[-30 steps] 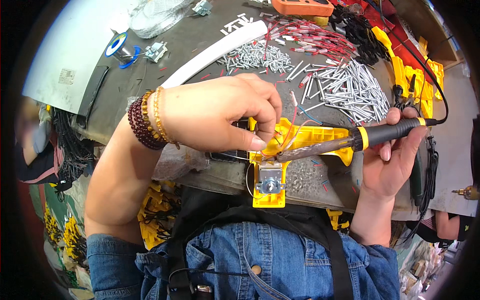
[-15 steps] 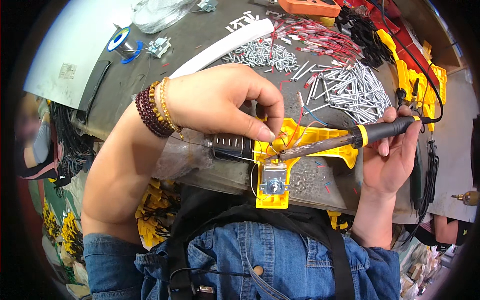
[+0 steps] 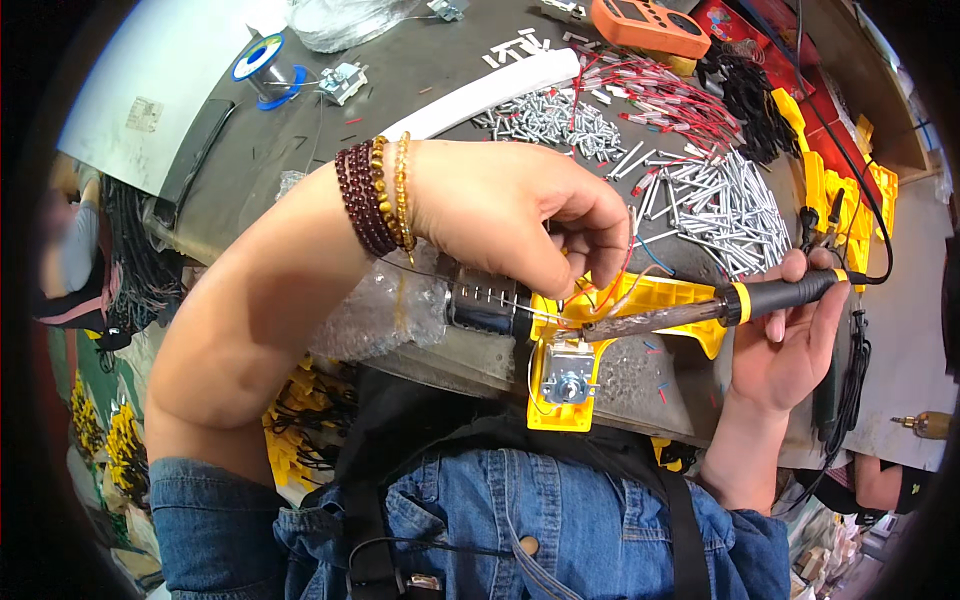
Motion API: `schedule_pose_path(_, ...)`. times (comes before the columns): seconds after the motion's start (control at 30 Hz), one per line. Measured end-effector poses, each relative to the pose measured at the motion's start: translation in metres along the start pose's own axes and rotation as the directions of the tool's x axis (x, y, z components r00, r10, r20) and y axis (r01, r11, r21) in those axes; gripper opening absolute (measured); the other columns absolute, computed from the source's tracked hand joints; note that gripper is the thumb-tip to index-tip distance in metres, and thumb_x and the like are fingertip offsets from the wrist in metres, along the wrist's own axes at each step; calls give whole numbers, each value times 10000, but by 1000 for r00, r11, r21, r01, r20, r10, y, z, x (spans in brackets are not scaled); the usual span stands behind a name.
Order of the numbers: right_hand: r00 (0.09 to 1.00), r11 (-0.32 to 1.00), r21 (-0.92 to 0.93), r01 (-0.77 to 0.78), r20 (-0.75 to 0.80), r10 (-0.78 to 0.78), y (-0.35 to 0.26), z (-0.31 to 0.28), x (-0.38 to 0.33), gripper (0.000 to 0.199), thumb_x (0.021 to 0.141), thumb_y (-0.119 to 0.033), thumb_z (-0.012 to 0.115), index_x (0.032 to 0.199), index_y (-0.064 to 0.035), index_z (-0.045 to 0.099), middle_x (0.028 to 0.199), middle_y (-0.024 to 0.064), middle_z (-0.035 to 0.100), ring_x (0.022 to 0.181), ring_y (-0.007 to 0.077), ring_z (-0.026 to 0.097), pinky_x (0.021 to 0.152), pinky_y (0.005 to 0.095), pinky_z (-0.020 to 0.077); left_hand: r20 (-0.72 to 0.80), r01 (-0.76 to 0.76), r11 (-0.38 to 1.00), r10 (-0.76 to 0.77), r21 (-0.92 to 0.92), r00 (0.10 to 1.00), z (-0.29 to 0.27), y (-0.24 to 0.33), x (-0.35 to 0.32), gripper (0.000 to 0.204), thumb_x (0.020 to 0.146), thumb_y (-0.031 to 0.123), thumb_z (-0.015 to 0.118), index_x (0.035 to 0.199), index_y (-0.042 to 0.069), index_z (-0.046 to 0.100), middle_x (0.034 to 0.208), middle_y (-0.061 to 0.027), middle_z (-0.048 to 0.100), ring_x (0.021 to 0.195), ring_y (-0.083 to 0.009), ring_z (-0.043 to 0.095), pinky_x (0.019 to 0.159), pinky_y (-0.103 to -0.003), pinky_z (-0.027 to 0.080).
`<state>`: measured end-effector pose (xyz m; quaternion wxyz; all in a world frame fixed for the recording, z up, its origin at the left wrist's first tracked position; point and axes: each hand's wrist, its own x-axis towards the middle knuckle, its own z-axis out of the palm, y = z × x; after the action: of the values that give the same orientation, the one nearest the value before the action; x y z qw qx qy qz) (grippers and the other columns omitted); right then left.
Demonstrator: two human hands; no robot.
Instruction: The person assembles a tool by fitting a heating component into a plastic housing, routing wires inside the casing, positioning an internal electrical unit, and soldering wire connections using a soldering iron.
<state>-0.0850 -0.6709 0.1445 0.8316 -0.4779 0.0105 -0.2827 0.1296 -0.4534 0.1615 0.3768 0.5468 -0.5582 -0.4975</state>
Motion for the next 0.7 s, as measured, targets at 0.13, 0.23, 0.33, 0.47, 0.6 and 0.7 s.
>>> schedule_pose_path(0.13, 1000, 1000, 3, 11, 19, -11, -1, 2, 2, 371, 1068, -411, 373, 1256, -124, 513, 1015, 67, 610, 527, 62, 422, 708, 273, 459, -22, -3, 1000, 3, -14, 1000, 1, 1, -3, 194, 781, 41, 642, 975, 32, 649, 901, 10, 644, 804, -86, 555, 755, -255, 467)
schedule_pose_path(0.23, 997, 1000, 22, -10, 72, 9, -4, -1, 3, 371, 1069, -407, 375, 1258, -120, 515, 1013, 67, 607, 518, 59, 412, 694, 263, 445, -11, -10, 1000, 10, -7, 1000, 1, 0, -1, 211, 765, 46, 652, 976, 36, 647, 874, 12, 644, 802, -85, 566, 743, -258, 467)
schedule_pose_path(0.33, 1000, 1000, 7, -4, 31, 4, -3, -1, 2, 370, 1069, -405, 377, 1256, -119, 518, 1001, 63, 600, 514, 55, 402, 681, 247, 415, -5, -17, 1000, 17, 6, 1000, 1, -4, 1, 222, 755, 52, 659, 976, 42, 645, 856, 13, 649, 791, -86, 589, 731, -255, 461)
schedule_pose_path(0.47, 996, 1000, 6, -15, 93, 15, -3, 2, 4, 372, 1070, -409, 371, 1254, -123, 522, 993, 56, 591, 528, 49, 407, 670, 237, 387, -32, -47, 992, 51, 120, 998, 4, -1, -1, 227, 746, 59, 652, 971, 40, 641, 833, -6, 665, 749, -93, 616, 677, -255, 447)
schedule_pose_path(0.6, 995, 1000, -15, -2, 104, 3, -4, 3, 3, 374, 1070, -412, 370, 1253, -125, 523, 1008, 55, 588, 546, 47, 417, 661, 236, 377, -57, -70, 986, 80, 149, 995, 6, -2, 3, 243, 730, 59, 641, 972, 41, 640, 787, -31, 666, 709, -104, 617, 613, -262, 432)
schedule_pose_path(0.7, 991, 1000, -22, 17, 132, -14, -3, 6, 3, 380, 1070, -420, 368, 1255, -127, 523, 1021, 55, 587, 557, 45, 423, 664, 230, 376, -82, -59, 983, 74, 173, 994, 8, 1, 1, 253, 719, 56, 639, 972, 42, 640, 773, -41, 661, 696, -112, 613, 597, -264, 427)
